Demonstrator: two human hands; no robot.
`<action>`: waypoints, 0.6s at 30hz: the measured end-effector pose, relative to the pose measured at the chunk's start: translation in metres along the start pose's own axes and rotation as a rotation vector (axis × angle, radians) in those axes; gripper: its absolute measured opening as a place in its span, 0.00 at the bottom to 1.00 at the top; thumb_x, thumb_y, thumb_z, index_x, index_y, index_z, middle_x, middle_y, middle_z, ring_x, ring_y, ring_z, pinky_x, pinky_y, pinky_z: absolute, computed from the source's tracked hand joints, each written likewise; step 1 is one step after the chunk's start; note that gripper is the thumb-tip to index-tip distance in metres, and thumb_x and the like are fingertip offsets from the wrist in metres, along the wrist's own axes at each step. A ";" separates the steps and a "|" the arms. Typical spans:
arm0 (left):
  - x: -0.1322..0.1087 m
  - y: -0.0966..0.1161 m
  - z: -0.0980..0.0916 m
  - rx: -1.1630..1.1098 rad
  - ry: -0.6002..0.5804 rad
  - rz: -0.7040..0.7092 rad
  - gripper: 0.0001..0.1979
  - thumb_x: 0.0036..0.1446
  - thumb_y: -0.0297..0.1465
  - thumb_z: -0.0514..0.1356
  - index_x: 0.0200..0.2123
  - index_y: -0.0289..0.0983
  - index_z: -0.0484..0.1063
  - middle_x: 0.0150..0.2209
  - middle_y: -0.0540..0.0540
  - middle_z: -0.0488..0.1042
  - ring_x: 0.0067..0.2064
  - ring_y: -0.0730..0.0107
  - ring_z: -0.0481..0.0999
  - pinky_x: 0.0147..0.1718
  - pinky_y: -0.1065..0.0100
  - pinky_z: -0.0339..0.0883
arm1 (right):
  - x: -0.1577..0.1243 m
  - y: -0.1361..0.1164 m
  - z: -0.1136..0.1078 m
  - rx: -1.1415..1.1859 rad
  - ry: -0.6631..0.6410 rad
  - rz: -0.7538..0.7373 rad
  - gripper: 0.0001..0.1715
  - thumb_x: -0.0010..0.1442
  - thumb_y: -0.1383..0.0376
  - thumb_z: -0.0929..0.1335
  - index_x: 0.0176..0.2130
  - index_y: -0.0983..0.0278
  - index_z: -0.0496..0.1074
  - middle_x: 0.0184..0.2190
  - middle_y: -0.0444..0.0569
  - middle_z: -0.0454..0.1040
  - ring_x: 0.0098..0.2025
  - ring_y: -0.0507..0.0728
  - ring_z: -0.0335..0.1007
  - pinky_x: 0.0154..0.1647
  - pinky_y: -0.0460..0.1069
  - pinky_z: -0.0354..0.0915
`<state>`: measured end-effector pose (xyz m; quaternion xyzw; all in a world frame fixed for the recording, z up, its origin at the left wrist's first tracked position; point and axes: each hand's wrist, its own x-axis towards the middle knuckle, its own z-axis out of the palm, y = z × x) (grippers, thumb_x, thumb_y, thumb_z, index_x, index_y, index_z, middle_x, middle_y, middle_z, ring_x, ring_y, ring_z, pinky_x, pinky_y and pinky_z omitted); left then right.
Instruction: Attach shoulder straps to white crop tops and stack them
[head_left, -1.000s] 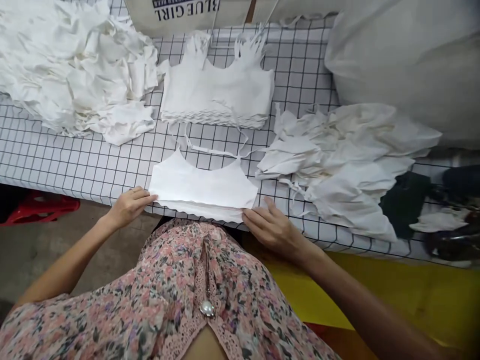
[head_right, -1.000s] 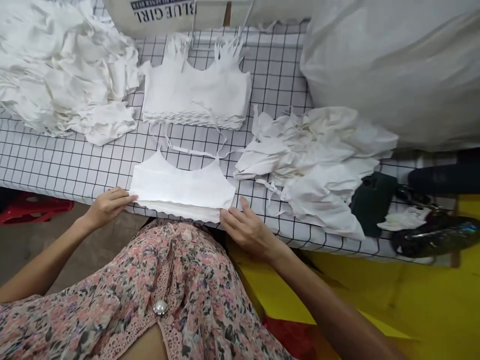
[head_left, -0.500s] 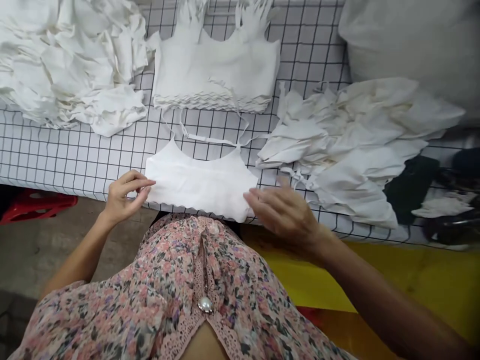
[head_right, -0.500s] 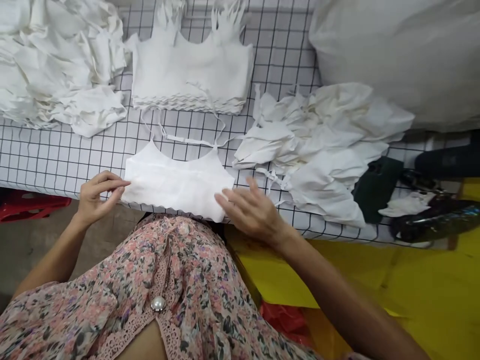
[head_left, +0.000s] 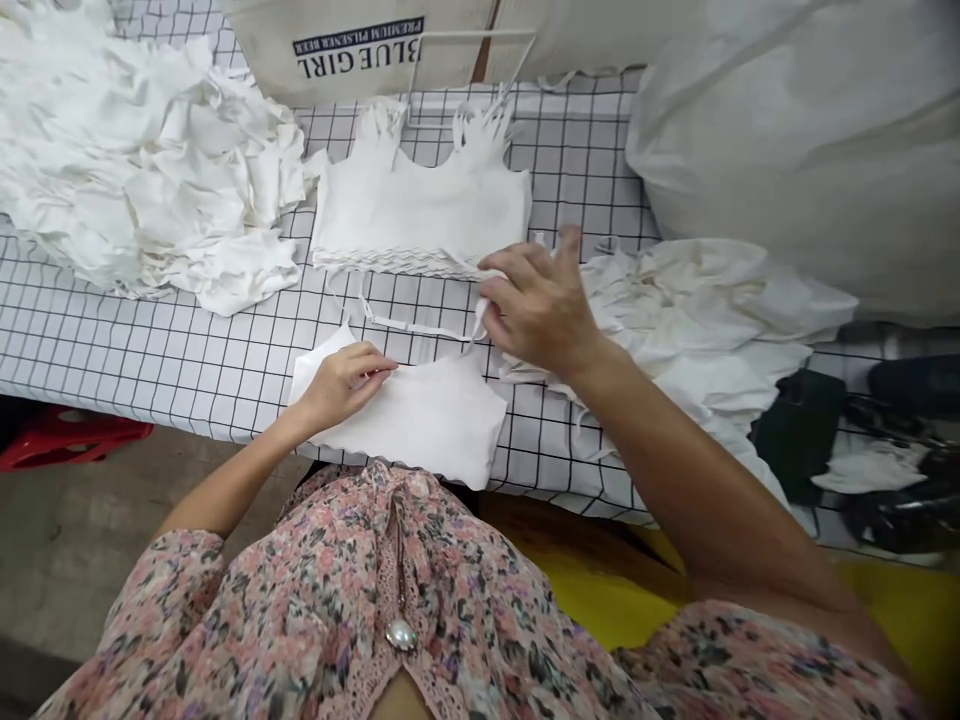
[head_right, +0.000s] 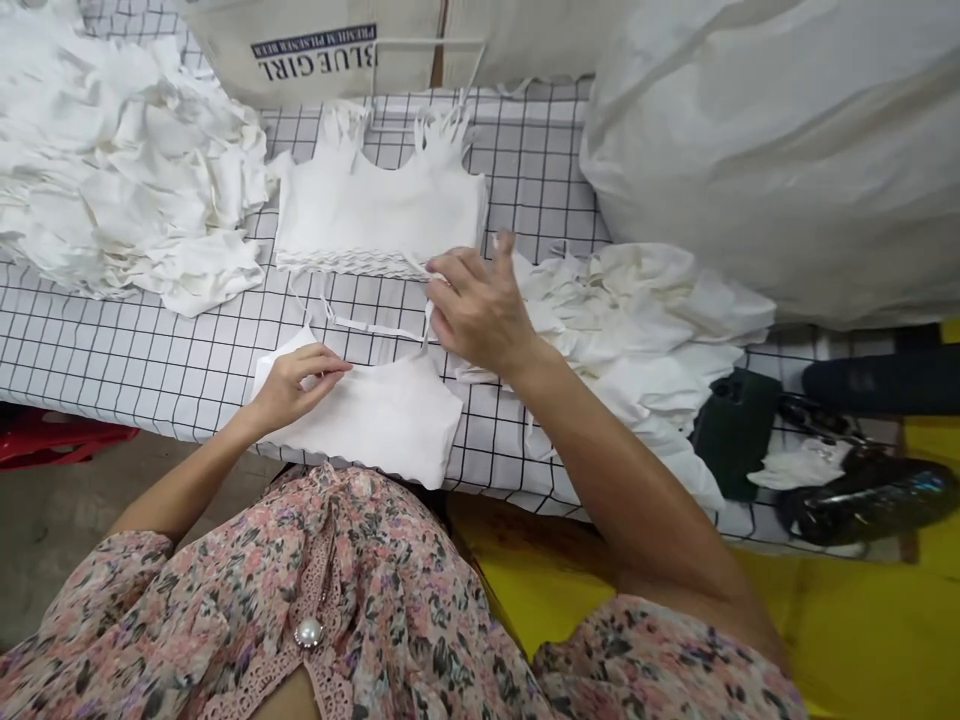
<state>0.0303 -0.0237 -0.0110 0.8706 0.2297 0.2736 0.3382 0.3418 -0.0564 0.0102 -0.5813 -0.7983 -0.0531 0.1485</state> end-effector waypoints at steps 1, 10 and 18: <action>-0.004 -0.002 -0.001 0.000 0.000 -0.022 0.10 0.71 0.24 0.59 0.47 0.38 0.81 0.40 0.44 0.82 0.39 0.69 0.81 0.36 0.67 0.76 | -0.009 -0.009 -0.012 0.049 0.036 -0.016 0.13 0.67 0.71 0.63 0.37 0.61 0.76 0.43 0.53 0.80 0.49 0.64 0.73 0.72 0.78 0.51; 0.007 -0.021 -0.006 -0.036 0.176 -0.217 0.11 0.68 0.24 0.61 0.45 0.38 0.84 0.41 0.44 0.81 0.39 0.71 0.79 0.37 0.69 0.73 | -0.007 -0.053 -0.018 0.518 -0.331 -0.049 0.16 0.74 0.59 0.64 0.47 0.63 0.79 0.41 0.53 0.81 0.42 0.58 0.75 0.44 0.53 0.69; 0.061 -0.057 -0.026 0.014 -0.064 -0.128 0.24 0.60 0.16 0.54 0.53 0.37 0.81 0.53 0.41 0.81 0.50 0.65 0.80 0.42 0.67 0.73 | 0.070 -0.074 0.067 0.402 -0.252 0.096 0.08 0.66 0.67 0.66 0.36 0.64 0.74 0.43 0.58 0.79 0.51 0.68 0.71 0.61 0.68 0.61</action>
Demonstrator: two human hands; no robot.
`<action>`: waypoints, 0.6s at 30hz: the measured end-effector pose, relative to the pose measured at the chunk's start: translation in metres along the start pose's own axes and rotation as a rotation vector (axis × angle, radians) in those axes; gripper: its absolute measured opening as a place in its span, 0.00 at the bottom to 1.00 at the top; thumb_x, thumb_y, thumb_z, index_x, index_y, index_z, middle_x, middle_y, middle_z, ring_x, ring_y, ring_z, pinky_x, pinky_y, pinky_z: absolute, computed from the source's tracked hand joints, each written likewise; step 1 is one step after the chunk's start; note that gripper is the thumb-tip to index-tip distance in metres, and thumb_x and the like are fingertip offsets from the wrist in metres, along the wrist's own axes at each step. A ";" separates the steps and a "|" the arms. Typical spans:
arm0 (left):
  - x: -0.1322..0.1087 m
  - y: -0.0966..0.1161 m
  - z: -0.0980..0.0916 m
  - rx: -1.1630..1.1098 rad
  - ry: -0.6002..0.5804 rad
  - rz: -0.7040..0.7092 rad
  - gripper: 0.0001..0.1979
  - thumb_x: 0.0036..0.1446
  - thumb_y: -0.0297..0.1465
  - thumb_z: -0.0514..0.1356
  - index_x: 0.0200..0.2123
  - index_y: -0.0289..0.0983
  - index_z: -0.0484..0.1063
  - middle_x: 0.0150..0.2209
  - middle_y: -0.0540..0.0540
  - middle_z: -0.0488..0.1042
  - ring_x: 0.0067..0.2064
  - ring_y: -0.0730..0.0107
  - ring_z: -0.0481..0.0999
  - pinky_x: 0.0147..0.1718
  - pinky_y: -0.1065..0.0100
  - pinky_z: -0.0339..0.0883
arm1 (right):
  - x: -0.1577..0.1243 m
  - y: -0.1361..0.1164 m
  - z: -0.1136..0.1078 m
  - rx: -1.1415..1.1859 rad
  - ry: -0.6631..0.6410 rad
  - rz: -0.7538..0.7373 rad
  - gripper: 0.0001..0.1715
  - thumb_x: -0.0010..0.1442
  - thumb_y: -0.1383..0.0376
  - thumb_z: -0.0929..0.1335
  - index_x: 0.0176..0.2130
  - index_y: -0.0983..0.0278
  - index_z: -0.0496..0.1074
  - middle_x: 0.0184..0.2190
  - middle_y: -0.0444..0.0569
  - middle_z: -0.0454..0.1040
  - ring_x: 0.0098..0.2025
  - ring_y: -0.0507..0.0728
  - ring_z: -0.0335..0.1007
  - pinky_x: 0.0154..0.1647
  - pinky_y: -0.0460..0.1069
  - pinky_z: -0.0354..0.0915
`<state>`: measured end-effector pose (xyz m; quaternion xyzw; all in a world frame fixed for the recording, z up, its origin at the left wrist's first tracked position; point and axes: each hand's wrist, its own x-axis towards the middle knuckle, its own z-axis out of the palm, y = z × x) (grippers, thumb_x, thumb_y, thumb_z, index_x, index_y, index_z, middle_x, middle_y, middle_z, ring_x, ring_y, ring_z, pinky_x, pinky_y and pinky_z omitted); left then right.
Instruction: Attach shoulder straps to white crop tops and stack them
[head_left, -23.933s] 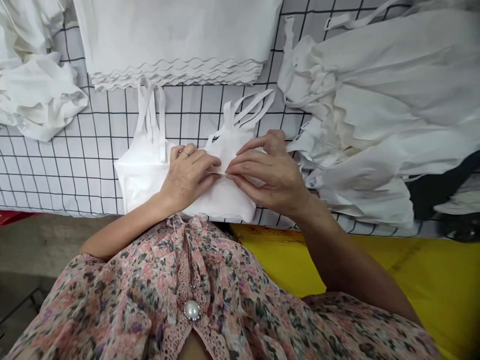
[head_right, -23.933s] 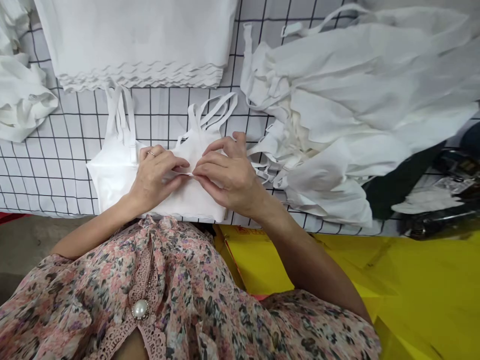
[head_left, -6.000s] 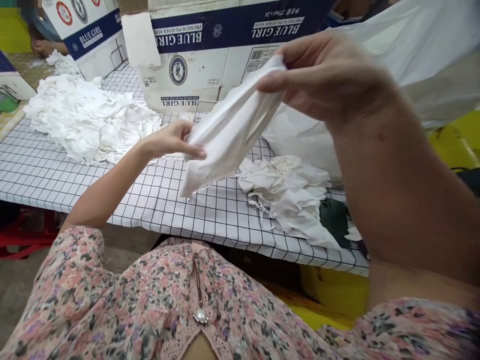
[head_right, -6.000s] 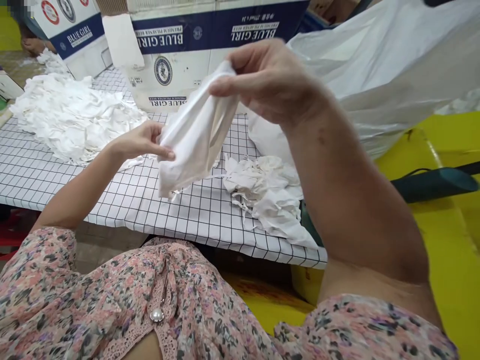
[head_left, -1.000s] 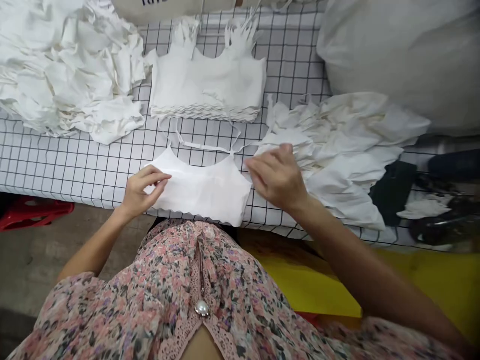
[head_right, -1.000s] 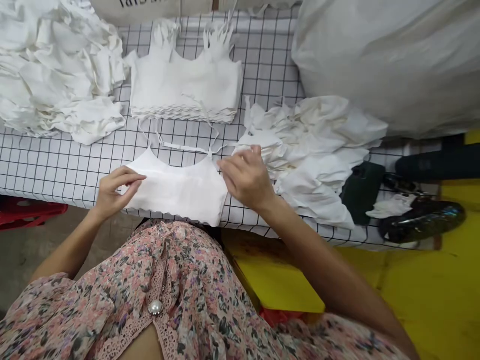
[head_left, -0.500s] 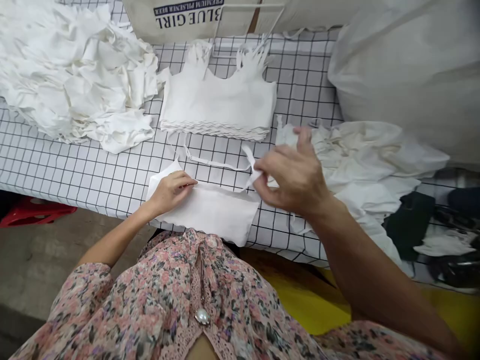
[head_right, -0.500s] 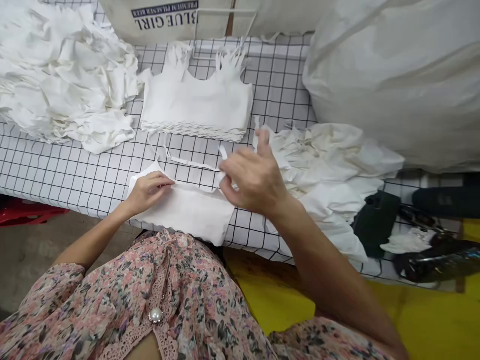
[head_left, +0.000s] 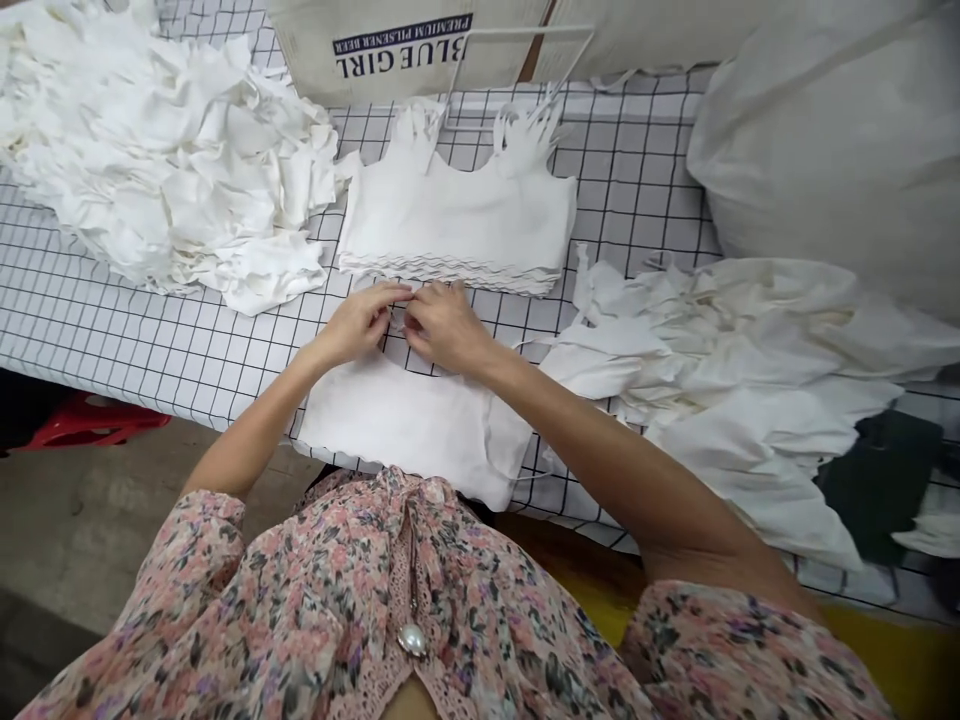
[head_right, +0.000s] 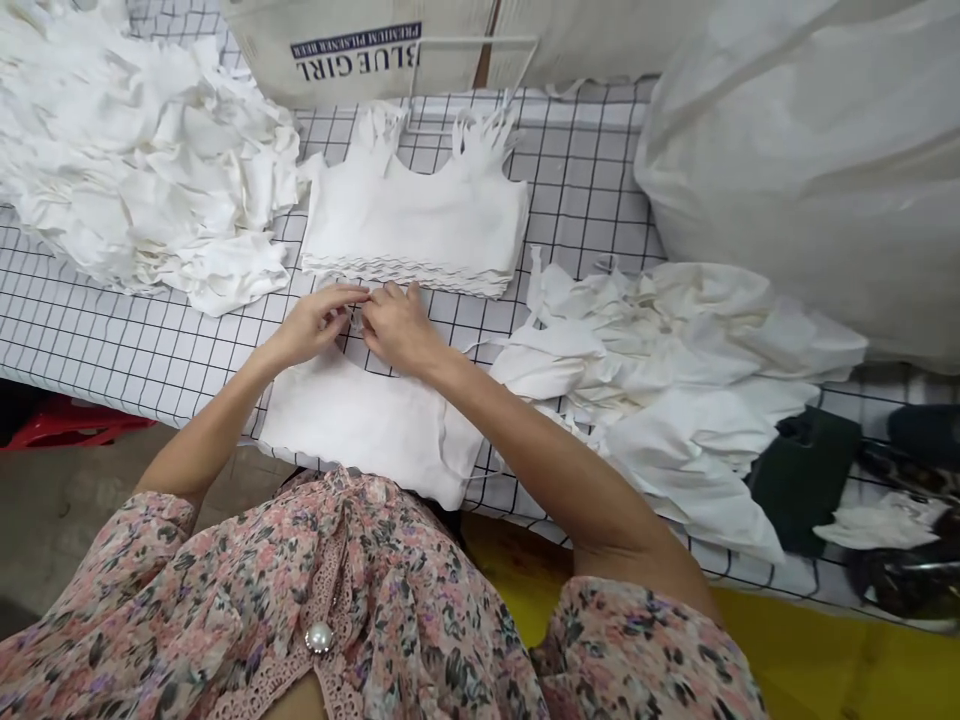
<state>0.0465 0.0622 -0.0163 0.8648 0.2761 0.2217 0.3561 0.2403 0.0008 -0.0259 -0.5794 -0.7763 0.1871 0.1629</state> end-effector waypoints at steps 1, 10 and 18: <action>0.004 -0.003 -0.002 0.015 -0.075 0.004 0.23 0.59 0.16 0.55 0.53 0.37 0.81 0.51 0.41 0.82 0.49 0.65 0.80 0.43 0.67 0.72 | -0.004 0.003 0.001 0.093 0.026 0.001 0.07 0.65 0.68 0.65 0.34 0.64 0.72 0.38 0.55 0.79 0.46 0.64 0.72 0.58 0.65 0.63; 0.013 0.010 0.000 -0.387 -0.041 -0.123 0.11 0.63 0.40 0.69 0.37 0.37 0.84 0.30 0.48 0.78 0.31 0.74 0.72 0.32 0.70 0.64 | -0.038 0.014 -0.023 1.013 0.201 0.279 0.21 0.55 0.49 0.78 0.37 0.63 0.79 0.31 0.47 0.78 0.33 0.54 0.73 0.38 0.50 0.70; 0.015 0.034 0.004 -0.598 0.028 -0.179 0.19 0.60 0.47 0.74 0.37 0.36 0.86 0.30 0.48 0.78 0.28 0.78 0.71 0.25 0.73 0.64 | -0.040 -0.006 -0.033 1.255 0.306 0.335 0.24 0.49 0.49 0.83 0.29 0.63 0.76 0.27 0.43 0.74 0.29 0.50 0.72 0.35 0.48 0.71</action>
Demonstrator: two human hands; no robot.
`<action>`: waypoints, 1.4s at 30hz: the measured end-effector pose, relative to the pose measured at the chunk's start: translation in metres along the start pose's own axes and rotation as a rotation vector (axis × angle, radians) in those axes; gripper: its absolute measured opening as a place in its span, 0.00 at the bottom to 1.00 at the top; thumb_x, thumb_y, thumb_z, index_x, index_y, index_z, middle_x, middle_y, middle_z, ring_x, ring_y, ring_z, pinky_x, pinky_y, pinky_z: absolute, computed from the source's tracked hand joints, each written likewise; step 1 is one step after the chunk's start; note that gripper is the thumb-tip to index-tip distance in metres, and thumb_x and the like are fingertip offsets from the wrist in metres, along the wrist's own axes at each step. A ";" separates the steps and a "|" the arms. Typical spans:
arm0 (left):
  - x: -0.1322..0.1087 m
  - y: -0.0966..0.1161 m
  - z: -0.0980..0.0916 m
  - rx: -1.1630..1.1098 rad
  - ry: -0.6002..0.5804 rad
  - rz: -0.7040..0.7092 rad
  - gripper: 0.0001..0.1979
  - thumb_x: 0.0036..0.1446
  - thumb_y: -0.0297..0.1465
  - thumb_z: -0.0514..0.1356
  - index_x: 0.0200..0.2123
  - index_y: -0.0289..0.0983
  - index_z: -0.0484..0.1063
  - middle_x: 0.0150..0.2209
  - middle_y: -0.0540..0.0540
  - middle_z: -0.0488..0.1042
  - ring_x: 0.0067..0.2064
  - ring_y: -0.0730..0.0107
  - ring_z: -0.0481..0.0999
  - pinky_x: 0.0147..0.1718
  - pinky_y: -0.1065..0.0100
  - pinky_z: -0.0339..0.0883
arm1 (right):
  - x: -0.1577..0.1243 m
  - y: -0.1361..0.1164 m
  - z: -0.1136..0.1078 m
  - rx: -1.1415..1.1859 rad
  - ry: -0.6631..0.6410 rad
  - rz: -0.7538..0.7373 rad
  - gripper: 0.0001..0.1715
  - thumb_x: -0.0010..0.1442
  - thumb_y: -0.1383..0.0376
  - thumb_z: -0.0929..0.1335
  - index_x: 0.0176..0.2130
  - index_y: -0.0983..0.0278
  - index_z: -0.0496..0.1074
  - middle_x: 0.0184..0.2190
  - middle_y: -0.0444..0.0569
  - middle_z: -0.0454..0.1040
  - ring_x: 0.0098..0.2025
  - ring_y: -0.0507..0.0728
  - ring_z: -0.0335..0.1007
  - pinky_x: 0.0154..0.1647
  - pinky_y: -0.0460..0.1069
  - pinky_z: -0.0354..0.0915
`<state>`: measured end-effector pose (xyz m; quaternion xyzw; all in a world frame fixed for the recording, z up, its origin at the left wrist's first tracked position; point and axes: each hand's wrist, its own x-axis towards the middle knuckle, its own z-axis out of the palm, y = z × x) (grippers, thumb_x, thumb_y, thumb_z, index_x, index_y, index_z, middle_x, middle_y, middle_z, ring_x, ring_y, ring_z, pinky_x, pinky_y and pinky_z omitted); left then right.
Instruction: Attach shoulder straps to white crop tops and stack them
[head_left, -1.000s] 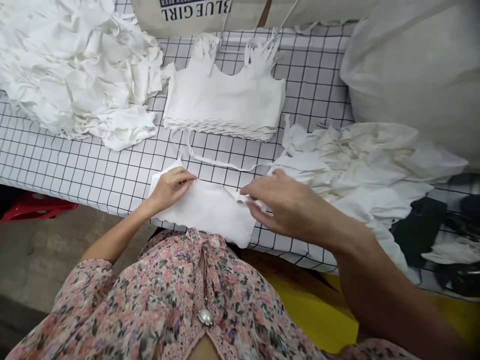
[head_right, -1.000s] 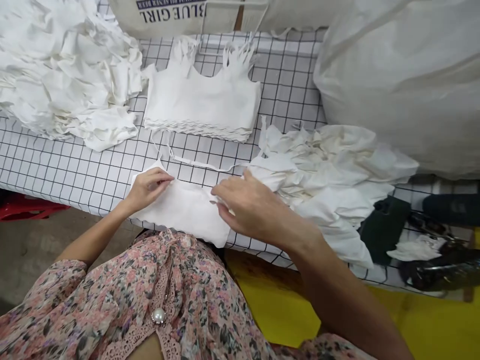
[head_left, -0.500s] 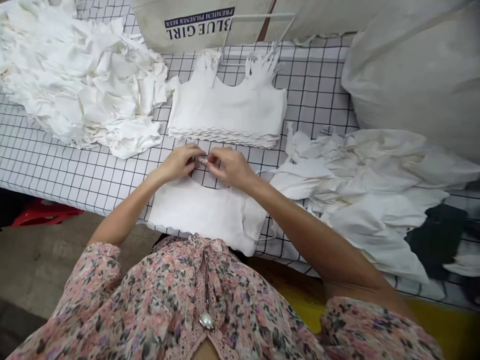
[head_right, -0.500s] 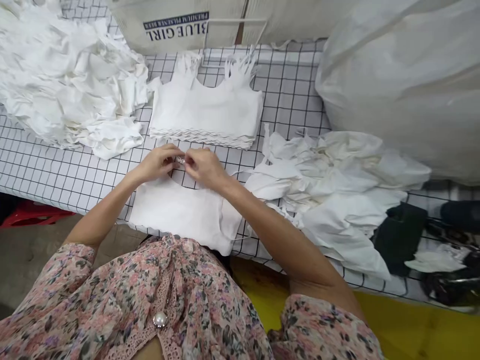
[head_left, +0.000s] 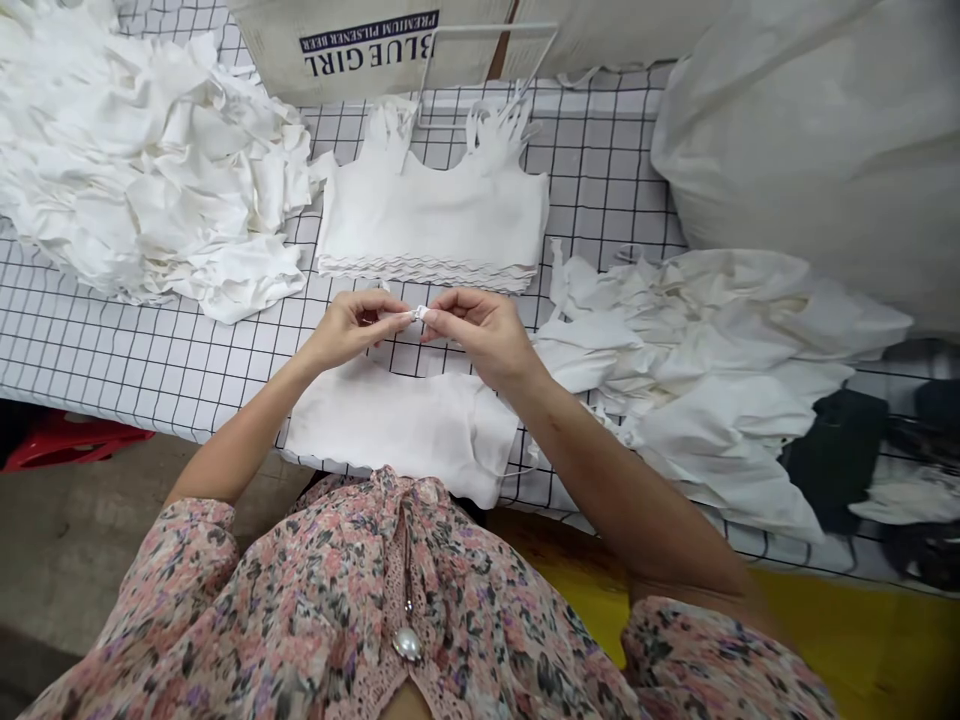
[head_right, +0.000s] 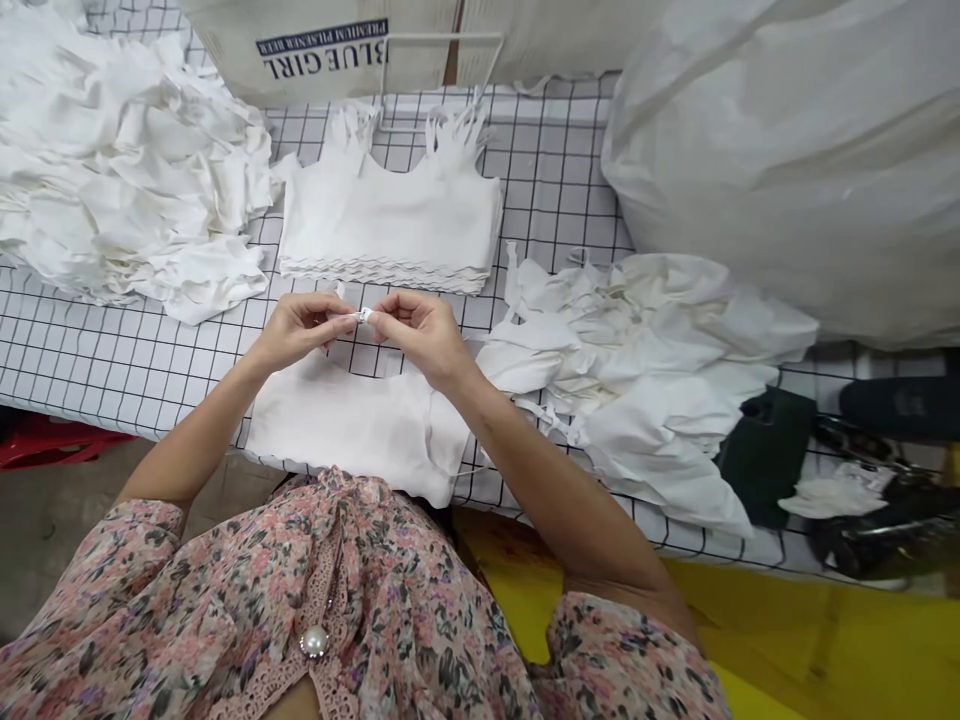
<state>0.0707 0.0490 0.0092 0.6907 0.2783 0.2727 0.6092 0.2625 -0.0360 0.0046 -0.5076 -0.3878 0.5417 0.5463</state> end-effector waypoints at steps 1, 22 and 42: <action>0.000 0.000 0.001 0.012 0.029 0.029 0.18 0.59 0.47 0.74 0.37 0.36 0.86 0.31 0.47 0.78 0.28 0.79 0.71 0.25 0.74 0.64 | -0.001 0.000 0.002 0.011 0.022 -0.012 0.24 0.49 0.49 0.83 0.29 0.63 0.75 0.26 0.43 0.74 0.29 0.50 0.72 0.35 0.48 0.72; 0.009 -0.001 0.029 0.177 0.151 0.284 0.05 0.64 0.33 0.69 0.36 0.38 0.84 0.34 0.48 0.79 0.33 0.75 0.78 0.27 0.75 0.74 | -0.001 -0.008 0.003 0.023 0.210 -0.085 0.14 0.50 0.59 0.77 0.25 0.61 0.70 0.20 0.39 0.69 0.22 0.49 0.68 0.28 0.48 0.73; -0.001 -0.015 0.022 -0.035 0.173 0.091 0.18 0.57 0.46 0.75 0.34 0.37 0.81 0.36 0.47 0.77 0.31 0.76 0.77 0.29 0.72 0.77 | -0.003 0.000 0.002 0.121 0.019 0.161 0.36 0.33 0.40 0.86 0.25 0.64 0.77 0.21 0.44 0.74 0.23 0.51 0.69 0.27 0.49 0.72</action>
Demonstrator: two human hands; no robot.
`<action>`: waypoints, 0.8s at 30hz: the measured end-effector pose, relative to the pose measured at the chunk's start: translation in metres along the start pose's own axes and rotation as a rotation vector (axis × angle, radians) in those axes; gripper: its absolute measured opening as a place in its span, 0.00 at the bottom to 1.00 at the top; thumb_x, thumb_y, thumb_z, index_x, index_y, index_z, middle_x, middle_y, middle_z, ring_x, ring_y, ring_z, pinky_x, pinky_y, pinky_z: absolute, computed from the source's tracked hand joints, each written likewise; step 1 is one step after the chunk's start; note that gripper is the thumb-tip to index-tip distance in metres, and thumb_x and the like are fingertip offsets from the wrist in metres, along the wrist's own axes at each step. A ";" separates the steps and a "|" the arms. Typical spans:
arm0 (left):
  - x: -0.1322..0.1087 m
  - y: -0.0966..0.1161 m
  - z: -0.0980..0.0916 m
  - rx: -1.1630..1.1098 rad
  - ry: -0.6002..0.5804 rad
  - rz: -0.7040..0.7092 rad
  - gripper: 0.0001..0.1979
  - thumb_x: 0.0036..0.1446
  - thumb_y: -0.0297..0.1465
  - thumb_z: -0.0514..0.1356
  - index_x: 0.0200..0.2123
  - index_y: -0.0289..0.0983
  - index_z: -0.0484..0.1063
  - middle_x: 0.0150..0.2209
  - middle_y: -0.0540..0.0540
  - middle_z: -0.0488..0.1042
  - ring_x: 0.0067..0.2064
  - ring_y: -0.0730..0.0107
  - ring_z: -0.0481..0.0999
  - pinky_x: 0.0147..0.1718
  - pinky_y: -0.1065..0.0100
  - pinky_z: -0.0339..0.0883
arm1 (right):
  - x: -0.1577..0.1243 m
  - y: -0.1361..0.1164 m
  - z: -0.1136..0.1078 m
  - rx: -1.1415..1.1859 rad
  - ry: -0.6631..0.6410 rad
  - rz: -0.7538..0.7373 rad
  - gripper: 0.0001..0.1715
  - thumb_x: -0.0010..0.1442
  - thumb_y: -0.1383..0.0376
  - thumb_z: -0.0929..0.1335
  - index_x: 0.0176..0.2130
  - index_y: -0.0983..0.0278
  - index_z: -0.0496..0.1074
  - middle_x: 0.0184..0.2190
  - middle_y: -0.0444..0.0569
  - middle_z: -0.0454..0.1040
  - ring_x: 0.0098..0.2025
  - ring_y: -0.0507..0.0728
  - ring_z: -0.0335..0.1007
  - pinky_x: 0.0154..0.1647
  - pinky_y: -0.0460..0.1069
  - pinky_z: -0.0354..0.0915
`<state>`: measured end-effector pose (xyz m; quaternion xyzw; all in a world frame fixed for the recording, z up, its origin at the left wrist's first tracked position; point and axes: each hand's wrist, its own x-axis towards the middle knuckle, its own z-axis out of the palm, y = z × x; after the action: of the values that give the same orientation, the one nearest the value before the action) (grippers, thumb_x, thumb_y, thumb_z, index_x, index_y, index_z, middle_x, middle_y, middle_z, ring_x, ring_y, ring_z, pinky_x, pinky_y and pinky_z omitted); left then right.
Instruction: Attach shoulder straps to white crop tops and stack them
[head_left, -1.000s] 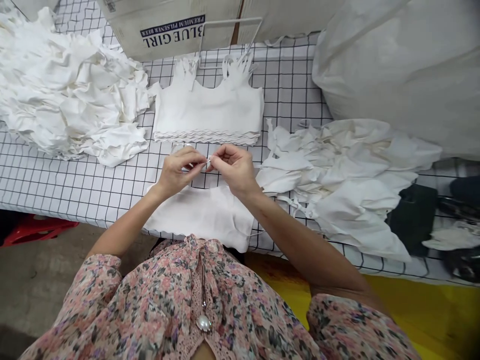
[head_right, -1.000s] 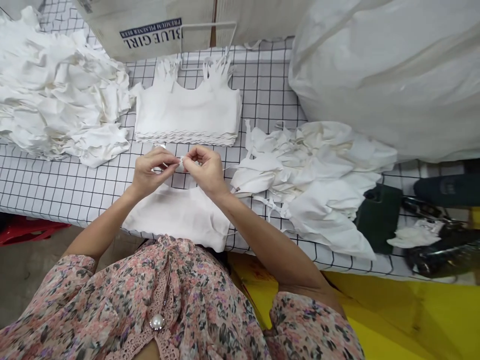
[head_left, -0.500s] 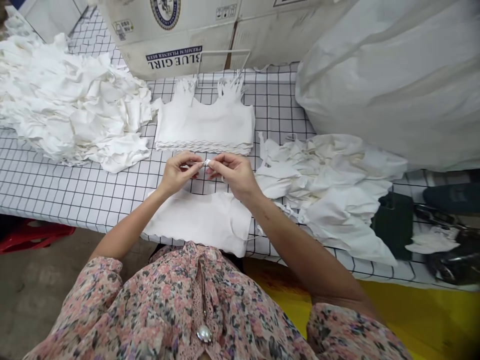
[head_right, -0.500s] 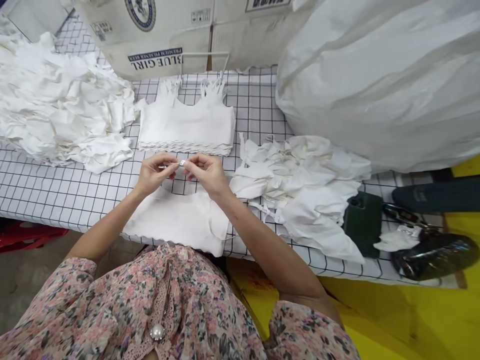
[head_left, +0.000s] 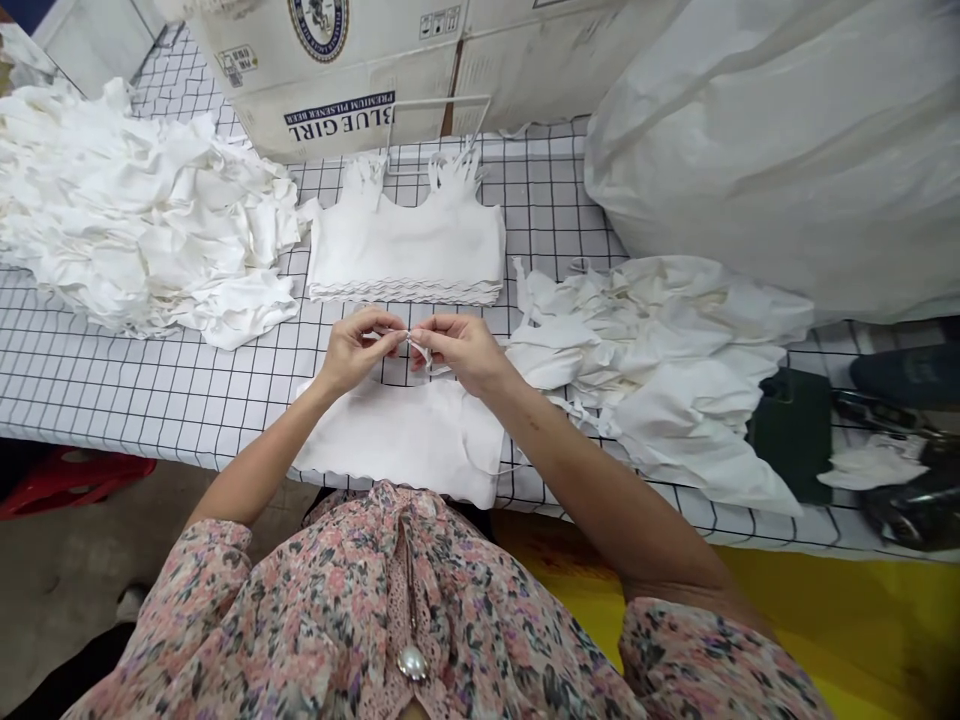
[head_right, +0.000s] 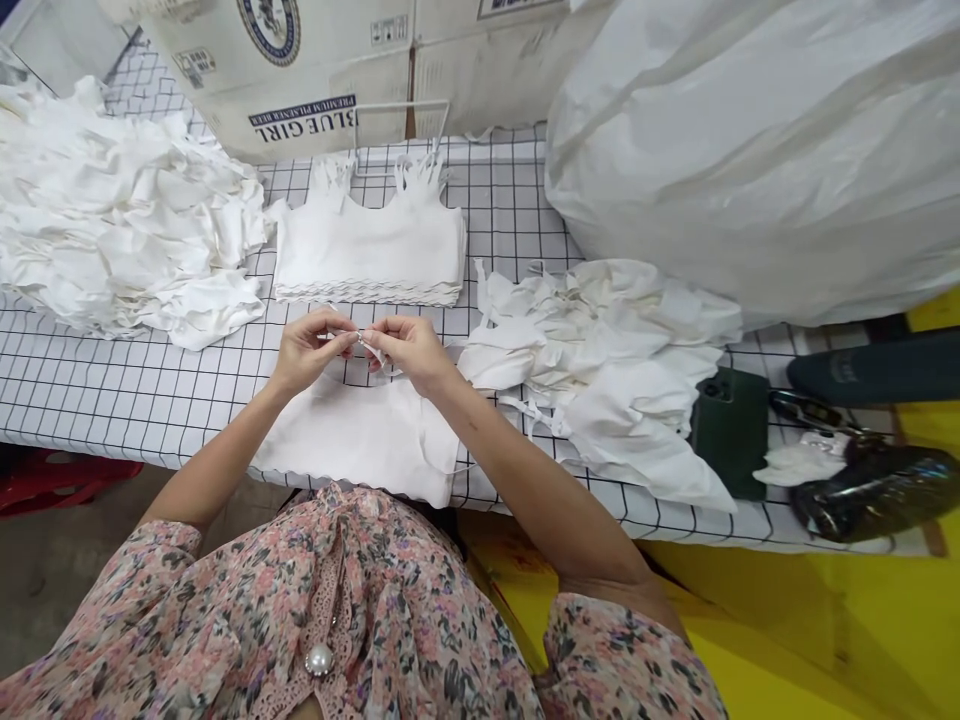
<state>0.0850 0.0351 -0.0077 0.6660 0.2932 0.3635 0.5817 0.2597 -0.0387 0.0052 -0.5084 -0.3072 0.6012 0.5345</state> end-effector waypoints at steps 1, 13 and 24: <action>0.000 -0.002 0.001 -0.038 0.000 -0.029 0.20 0.55 0.47 0.76 0.34 0.36 0.81 0.36 0.48 0.78 0.30 0.76 0.77 0.30 0.70 0.78 | 0.000 0.002 0.000 0.019 0.005 0.019 0.36 0.32 0.40 0.86 0.25 0.64 0.76 0.21 0.43 0.74 0.22 0.51 0.70 0.26 0.49 0.72; -0.009 -0.016 0.007 0.293 0.079 0.357 0.07 0.67 0.33 0.67 0.38 0.39 0.85 0.37 0.45 0.81 0.39 0.70 0.81 0.36 0.70 0.78 | 0.017 0.031 0.013 0.221 0.177 -0.014 0.27 0.37 0.51 0.83 0.28 0.61 0.71 0.22 0.40 0.70 0.26 0.50 0.67 0.28 0.48 0.72; -0.006 -0.014 0.005 0.244 0.201 0.300 0.06 0.66 0.35 0.69 0.38 0.39 0.83 0.38 0.46 0.82 0.39 0.71 0.81 0.36 0.72 0.80 | 0.019 0.026 0.013 0.198 0.185 -0.110 0.31 0.36 0.47 0.85 0.32 0.60 0.76 0.27 0.41 0.74 0.30 0.50 0.69 0.35 0.48 0.74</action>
<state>0.0860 0.0292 -0.0224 0.7281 0.2893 0.4722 0.4041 0.2406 -0.0249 -0.0203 -0.4887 -0.2231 0.5492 0.6401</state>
